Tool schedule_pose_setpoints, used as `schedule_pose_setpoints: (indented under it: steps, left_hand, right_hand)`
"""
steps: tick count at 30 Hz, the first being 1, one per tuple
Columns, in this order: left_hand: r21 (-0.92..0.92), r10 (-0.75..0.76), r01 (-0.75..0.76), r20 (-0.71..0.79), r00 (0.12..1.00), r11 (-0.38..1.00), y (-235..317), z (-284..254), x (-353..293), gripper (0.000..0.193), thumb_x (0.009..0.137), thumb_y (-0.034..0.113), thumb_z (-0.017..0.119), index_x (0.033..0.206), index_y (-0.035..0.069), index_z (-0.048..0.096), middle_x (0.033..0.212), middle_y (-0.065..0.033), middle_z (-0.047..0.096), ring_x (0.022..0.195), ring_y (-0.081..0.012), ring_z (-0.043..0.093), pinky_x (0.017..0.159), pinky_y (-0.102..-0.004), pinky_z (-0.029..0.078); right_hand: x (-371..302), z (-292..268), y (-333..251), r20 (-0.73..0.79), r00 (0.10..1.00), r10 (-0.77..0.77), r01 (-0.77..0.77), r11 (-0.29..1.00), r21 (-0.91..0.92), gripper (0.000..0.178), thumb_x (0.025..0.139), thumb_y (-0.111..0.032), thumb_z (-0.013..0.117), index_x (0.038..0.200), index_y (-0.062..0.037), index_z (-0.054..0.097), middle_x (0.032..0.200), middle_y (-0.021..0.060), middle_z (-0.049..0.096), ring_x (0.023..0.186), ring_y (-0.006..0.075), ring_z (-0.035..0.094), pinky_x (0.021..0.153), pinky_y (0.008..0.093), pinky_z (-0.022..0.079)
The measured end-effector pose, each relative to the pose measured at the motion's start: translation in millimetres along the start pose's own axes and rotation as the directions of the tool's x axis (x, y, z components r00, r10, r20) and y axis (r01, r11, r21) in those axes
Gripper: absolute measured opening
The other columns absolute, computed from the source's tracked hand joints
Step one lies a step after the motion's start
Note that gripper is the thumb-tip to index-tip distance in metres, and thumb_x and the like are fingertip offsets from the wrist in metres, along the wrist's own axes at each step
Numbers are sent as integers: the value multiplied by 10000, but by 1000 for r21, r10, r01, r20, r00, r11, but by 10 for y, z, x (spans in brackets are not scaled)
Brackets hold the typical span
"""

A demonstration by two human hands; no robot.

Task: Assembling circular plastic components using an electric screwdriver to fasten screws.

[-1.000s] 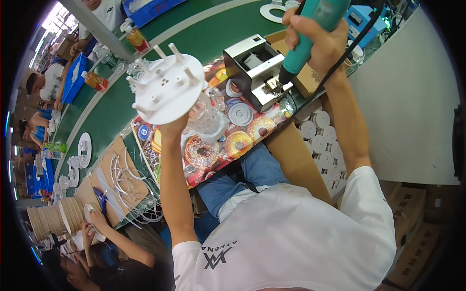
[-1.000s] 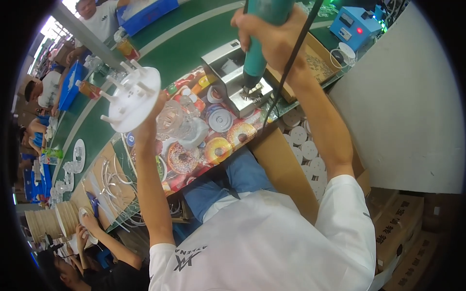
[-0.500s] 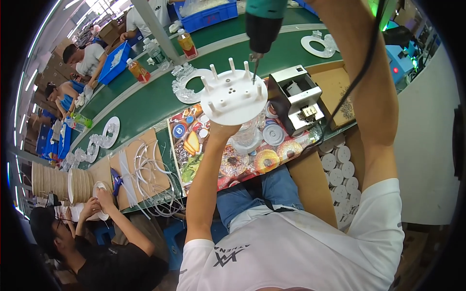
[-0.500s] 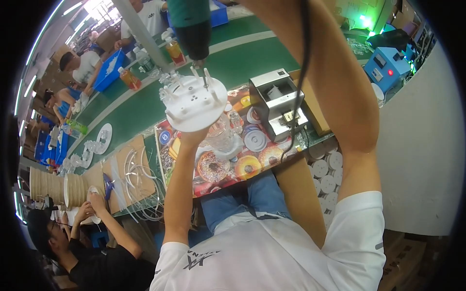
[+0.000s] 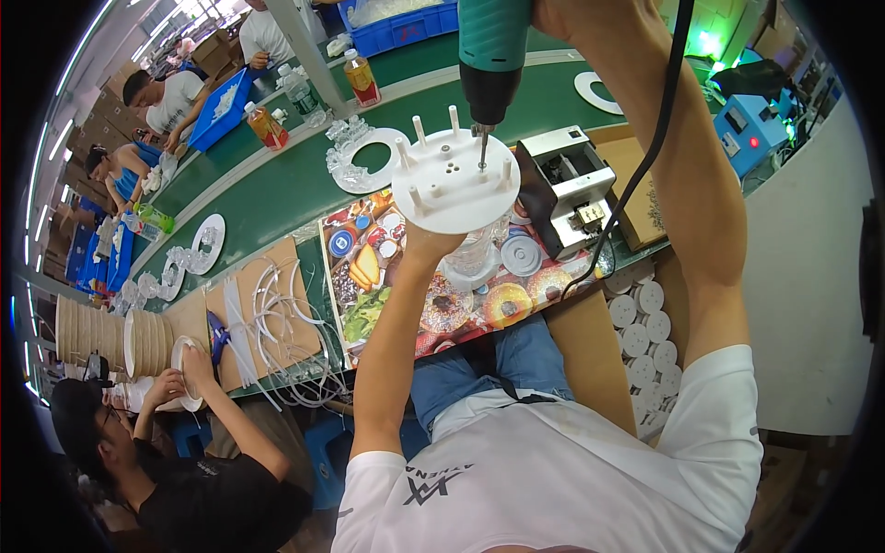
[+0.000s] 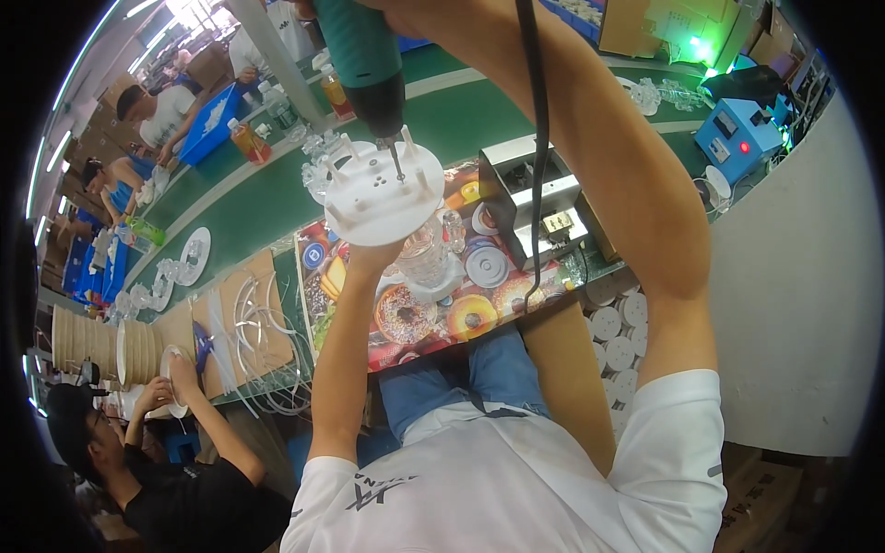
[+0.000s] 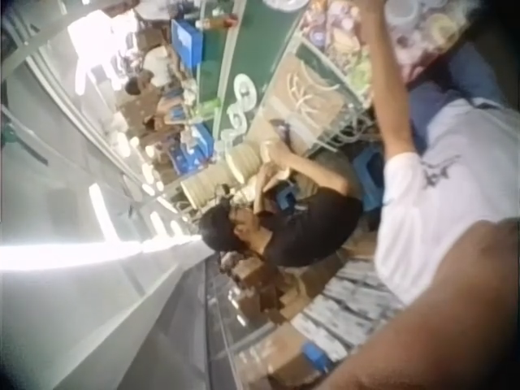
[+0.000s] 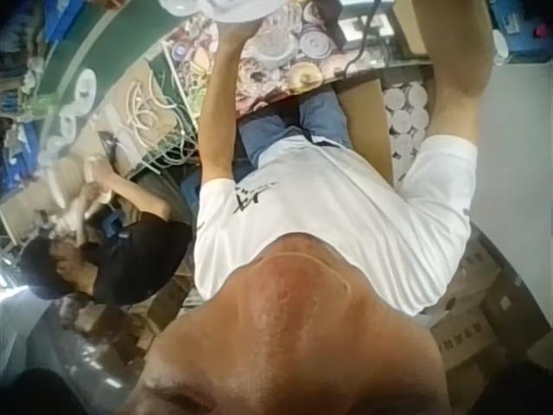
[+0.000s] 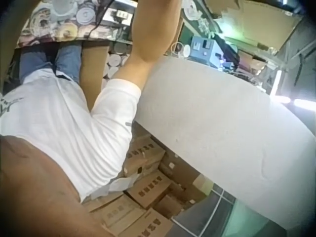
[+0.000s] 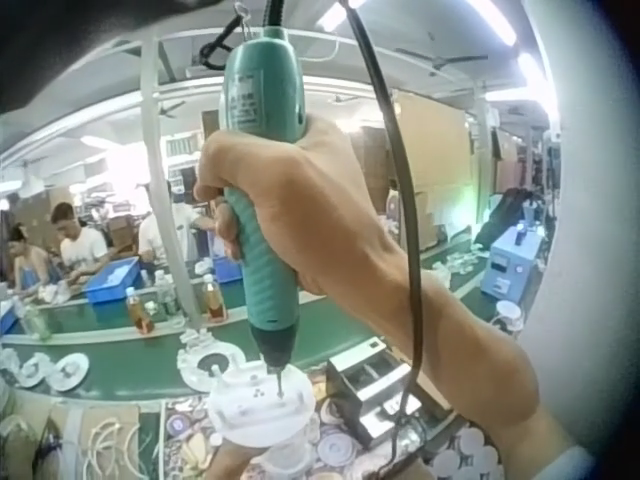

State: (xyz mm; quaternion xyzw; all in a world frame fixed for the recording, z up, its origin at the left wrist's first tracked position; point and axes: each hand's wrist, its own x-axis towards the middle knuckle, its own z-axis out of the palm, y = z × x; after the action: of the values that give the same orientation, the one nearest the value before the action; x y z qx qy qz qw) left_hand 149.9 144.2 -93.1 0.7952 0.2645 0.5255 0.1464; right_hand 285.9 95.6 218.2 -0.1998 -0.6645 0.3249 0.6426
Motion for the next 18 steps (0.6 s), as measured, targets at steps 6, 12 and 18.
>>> schedule_pose_setpoints:
  steps: [6,12,18]
  left_hand:
    - [105,90,-86,-43,995,991,9,0,-38,519,721,155,728,1202,84,547,1153,-89,597,1067,-250,575,945,-378,432]
    - [-114,27,-31,-34,999,993,-5,201,15,570,754,219,701,1275,121,493,1219,-81,581,1145,-240,535,1012,-410,372]
    - [180,143,-139,-8,990,974,77,-39,-35,346,823,52,597,1167,64,574,1150,-98,591,1073,-260,555,927,-379,437]
  right_hand:
    - [-17,-12,46,-20,1000,-17,17,1000,3,112,742,-91,589,752,19,572,651,73,543,508,107,542,459,263,470]
    - [-69,-161,-8,-75,996,-43,40,998,-39,118,742,-95,595,749,21,571,647,73,543,507,106,542,457,261,469]
    - [-127,10,10,-91,993,-75,75,997,-7,124,742,-99,601,747,22,571,642,72,543,506,106,542,455,259,468]
